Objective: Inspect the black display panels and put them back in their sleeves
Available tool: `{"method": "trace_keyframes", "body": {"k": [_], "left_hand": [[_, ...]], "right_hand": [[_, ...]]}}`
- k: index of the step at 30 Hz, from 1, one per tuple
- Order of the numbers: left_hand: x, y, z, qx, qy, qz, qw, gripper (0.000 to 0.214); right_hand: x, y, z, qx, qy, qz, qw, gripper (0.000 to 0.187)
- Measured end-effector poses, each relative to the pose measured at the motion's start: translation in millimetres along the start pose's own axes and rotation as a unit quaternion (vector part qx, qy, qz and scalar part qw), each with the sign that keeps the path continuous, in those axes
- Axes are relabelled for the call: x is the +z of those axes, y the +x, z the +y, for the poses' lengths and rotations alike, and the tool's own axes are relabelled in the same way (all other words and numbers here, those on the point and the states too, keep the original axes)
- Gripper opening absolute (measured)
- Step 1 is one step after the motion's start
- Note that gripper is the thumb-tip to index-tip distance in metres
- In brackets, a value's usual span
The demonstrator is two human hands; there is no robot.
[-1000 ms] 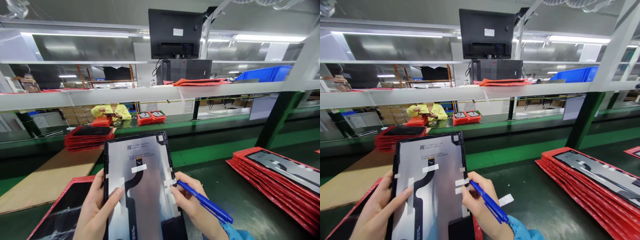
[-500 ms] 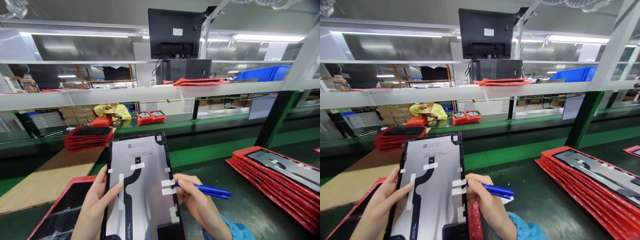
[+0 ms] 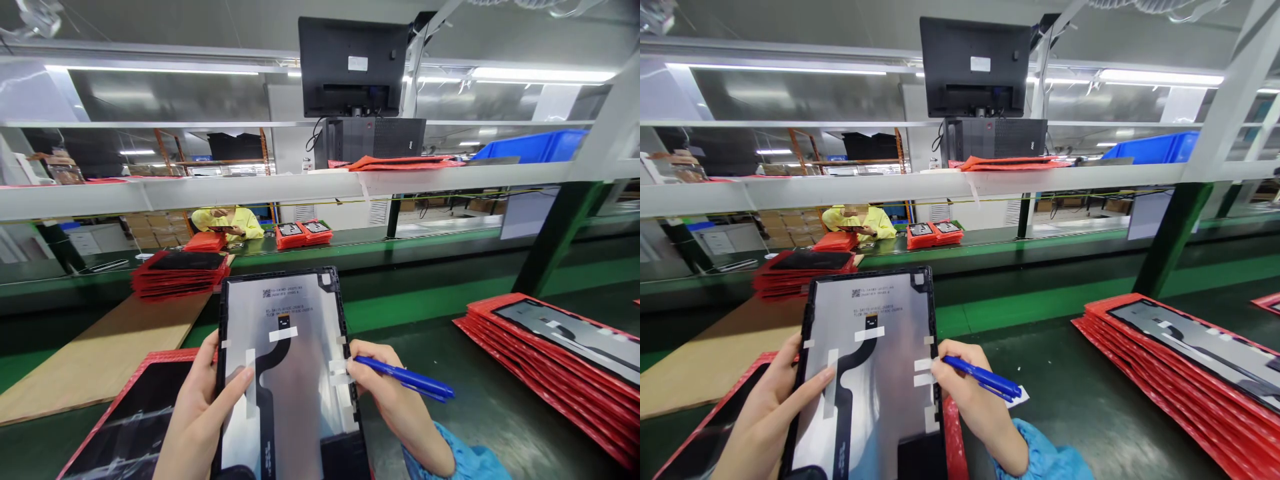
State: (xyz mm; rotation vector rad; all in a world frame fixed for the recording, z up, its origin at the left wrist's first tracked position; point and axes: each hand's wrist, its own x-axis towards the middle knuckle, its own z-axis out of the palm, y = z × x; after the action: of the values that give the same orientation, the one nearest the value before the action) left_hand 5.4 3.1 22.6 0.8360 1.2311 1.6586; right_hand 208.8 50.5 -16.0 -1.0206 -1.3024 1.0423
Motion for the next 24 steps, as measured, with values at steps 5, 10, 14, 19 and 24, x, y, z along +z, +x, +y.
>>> {"method": "trace_keyframes", "body": {"k": [5,10,14,19,24], "left_hand": [[1.5,-5,2,0.005,0.026,-0.009,1.000,0.078],[-0.5,-5,-1,0.012,0.039,-0.021,0.999,0.069],[0.2,-2,-1,-0.006,0.021,-0.036,0.999,0.070],[3.9,1,1,0.008,-0.009,-0.038,0.999,0.068],[-3.6,9,-3,0.026,-0.029,-0.057,0.998,0.069]], "right_hand": [[1,2,-13,-0.061,-0.112,-0.054,0.990,0.027],[5,6,-16,-0.062,-0.123,-0.092,0.986,0.035],[5,6,-14,-0.059,-0.140,-0.073,0.986,0.039],[0,5,-6,-0.044,-0.073,-0.053,0.995,0.038],[-5,13,-5,0.047,0.026,-0.077,0.996,0.050]]}}
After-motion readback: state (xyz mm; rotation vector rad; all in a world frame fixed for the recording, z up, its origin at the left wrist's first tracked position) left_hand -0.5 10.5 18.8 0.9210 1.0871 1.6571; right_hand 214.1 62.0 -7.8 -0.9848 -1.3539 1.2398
